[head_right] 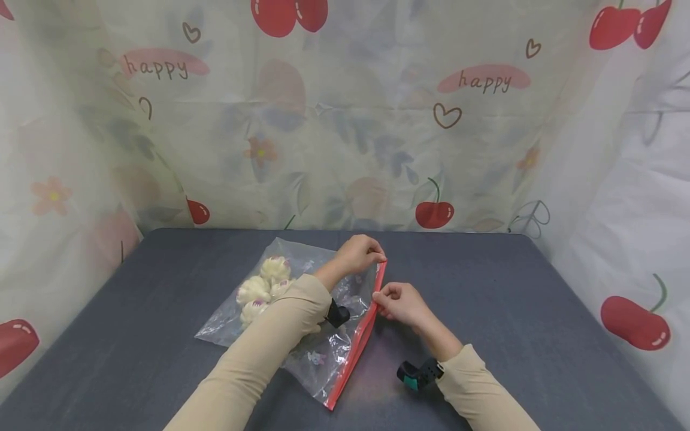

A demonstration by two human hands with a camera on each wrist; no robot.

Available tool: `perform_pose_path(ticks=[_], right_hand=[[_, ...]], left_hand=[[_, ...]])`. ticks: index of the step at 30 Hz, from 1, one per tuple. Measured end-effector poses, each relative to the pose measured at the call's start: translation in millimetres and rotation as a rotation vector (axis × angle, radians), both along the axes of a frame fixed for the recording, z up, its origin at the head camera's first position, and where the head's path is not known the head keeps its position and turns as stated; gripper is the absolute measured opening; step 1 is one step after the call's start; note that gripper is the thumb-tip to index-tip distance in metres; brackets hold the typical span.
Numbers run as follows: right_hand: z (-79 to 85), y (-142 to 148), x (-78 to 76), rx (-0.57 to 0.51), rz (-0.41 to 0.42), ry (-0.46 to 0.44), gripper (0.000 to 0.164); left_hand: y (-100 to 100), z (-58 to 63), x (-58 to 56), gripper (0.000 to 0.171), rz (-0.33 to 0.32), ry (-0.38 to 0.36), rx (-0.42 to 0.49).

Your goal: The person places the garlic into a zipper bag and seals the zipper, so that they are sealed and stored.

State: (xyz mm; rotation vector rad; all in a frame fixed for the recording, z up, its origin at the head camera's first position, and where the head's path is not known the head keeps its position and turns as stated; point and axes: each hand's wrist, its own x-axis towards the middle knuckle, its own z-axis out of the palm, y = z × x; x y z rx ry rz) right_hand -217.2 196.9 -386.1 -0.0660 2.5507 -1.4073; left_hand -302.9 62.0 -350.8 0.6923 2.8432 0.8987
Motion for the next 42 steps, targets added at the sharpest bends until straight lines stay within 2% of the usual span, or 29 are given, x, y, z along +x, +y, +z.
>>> perform_pose_path(ticks=[21, 42], right_hand=[[-3.4, -4, 12.6, 0.008, 0.074, -0.005, 0.025], [-9.6, -7, 19.8, 0.017, 0.222, -0.004, 0.026]], left_hand=[[-3, -0.7, -0.6, 0.016, 0.01, 0.012, -0.001], [-6, 1.2, 0.4, 0.017, 0.031, 0.011, 0.008]])
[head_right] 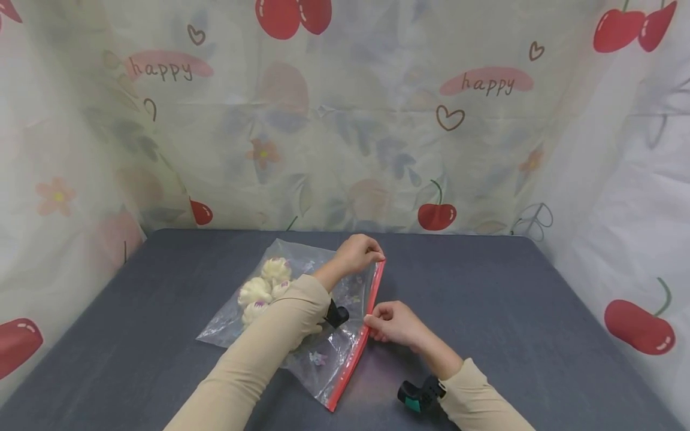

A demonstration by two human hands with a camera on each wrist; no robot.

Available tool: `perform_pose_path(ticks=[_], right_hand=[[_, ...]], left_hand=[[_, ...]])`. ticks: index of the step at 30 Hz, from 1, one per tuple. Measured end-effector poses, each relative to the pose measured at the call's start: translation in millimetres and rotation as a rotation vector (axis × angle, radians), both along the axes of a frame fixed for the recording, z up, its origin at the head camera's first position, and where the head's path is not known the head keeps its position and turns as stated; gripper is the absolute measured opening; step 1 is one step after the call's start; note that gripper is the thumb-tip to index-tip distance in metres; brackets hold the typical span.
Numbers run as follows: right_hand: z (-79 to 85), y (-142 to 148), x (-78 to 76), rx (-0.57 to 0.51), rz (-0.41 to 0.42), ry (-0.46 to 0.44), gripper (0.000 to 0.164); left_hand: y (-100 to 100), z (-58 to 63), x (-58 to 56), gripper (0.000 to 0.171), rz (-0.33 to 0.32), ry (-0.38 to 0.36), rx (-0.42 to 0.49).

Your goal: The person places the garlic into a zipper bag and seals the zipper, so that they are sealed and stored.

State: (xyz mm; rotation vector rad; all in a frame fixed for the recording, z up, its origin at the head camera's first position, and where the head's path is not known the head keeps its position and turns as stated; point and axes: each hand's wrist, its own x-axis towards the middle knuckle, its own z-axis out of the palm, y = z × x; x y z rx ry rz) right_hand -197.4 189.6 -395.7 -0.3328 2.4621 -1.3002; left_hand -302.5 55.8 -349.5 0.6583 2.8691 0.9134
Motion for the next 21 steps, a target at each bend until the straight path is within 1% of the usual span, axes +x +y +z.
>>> perform_pose_path(ticks=[9, 15, 21], right_hand=[[-0.2, -4, 7.4, -0.015, 0.068, -0.067, 0.03], [-0.8, -5, 10.7, -0.014, 0.079, -0.098, 0.031], [-1.6, -8, 14.4, -0.037, 0.097, -0.123, 0.031]], left_hand=[[-2, -1.9, 0.3, 0.018, 0.007, 0.003, 0.021], [-2, -2.0, 0.1, 0.02, 0.016, 0.005, 0.025], [-2, -1.2, 0.9, 0.021, 0.02, 0.005, 0.024]])
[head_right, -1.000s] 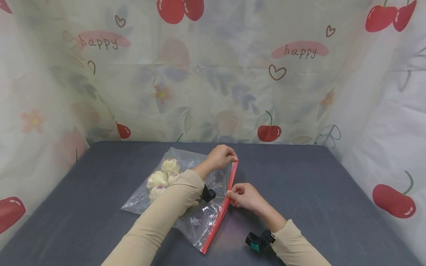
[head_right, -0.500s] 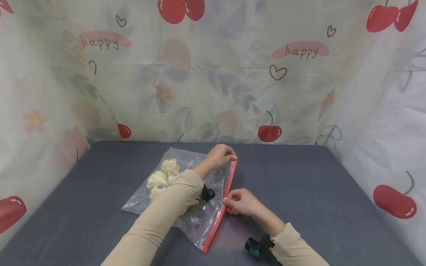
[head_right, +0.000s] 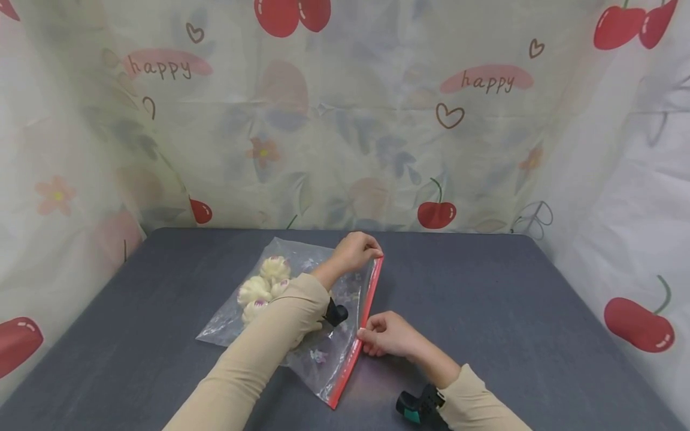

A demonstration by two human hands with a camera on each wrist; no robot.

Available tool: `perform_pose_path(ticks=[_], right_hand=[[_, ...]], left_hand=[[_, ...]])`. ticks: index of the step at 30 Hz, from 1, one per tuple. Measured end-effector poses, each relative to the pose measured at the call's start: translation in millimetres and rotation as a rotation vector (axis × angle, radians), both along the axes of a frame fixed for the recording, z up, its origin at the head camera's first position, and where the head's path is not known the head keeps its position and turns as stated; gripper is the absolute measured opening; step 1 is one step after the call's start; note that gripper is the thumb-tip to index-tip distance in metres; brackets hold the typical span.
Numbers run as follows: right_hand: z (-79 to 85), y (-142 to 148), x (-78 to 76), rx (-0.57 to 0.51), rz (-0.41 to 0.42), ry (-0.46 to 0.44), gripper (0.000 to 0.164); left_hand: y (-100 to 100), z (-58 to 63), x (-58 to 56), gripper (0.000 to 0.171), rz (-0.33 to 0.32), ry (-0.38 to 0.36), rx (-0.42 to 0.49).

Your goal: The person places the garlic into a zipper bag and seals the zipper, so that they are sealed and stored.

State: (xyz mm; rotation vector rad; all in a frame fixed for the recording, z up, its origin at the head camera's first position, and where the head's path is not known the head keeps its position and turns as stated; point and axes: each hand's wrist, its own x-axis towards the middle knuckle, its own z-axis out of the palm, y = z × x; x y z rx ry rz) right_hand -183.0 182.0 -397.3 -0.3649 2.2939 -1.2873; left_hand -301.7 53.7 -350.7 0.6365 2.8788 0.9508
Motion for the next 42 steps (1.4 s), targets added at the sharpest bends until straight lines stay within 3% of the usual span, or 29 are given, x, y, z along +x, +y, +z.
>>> perform_pose_path(ticks=[37, 42], right_hand=[[-1.8, -9, 20.0, -0.035, 0.066, -0.105, 0.032], [-1.3, -9, 22.6, -0.042, 0.076, -0.111, 0.031]], left_hand=[[-3, 1.0, -5.6, 0.021, 0.042, 0.047, 0.018], [-3, 1.4, -5.2, 0.021, 0.07, 0.05, 0.006]])
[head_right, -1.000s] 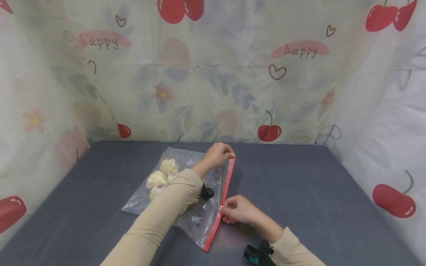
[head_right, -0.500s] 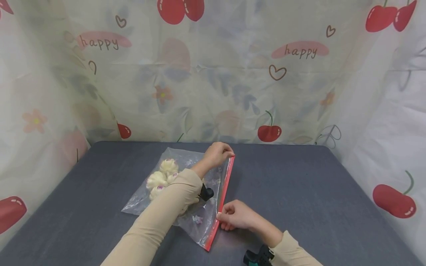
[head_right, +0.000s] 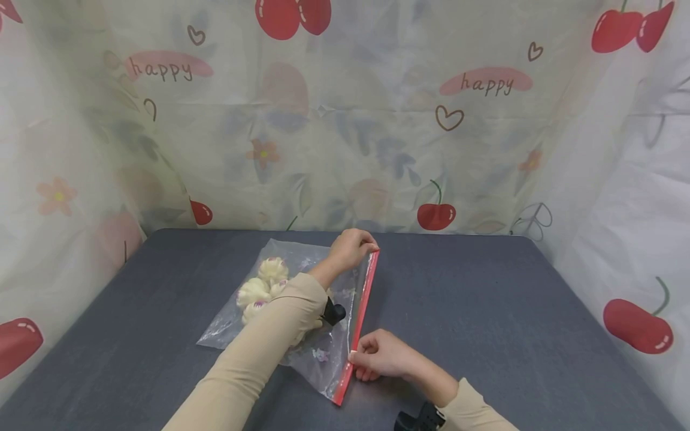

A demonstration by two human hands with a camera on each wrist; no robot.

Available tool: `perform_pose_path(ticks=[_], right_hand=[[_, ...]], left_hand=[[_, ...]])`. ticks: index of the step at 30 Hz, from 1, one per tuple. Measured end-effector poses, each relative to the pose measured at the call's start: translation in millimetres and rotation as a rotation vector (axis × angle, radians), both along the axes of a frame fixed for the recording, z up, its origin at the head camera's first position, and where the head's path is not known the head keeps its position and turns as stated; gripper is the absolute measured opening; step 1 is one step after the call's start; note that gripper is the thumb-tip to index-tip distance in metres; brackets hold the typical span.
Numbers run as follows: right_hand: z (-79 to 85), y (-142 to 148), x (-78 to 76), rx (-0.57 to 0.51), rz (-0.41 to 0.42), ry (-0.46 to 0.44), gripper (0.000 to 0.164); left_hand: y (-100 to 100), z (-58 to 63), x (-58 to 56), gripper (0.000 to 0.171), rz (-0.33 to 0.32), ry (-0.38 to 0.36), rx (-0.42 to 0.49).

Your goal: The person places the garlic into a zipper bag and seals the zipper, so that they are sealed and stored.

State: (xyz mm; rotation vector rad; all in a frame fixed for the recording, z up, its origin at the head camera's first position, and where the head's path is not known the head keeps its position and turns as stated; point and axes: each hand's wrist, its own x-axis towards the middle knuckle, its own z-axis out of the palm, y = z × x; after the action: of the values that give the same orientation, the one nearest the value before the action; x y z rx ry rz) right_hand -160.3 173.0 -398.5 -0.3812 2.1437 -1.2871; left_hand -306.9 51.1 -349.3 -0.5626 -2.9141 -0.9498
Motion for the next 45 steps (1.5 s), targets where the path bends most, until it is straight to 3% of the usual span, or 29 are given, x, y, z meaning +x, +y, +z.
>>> perform_pose_path(ticks=[16, 45], right_hand=[[-6.2, -2, 7.2, -0.039, 0.061, -0.035, 0.035], [-8.1, -4, 17.7, -0.08, 0.072, -0.15, 0.034]], left_hand=[[-3, 1.3, 0.0, 0.021, 0.039, 0.009, 0.027], [-2, 1.5, -2.3, 0.021, 0.077, 0.007, 0.028]])
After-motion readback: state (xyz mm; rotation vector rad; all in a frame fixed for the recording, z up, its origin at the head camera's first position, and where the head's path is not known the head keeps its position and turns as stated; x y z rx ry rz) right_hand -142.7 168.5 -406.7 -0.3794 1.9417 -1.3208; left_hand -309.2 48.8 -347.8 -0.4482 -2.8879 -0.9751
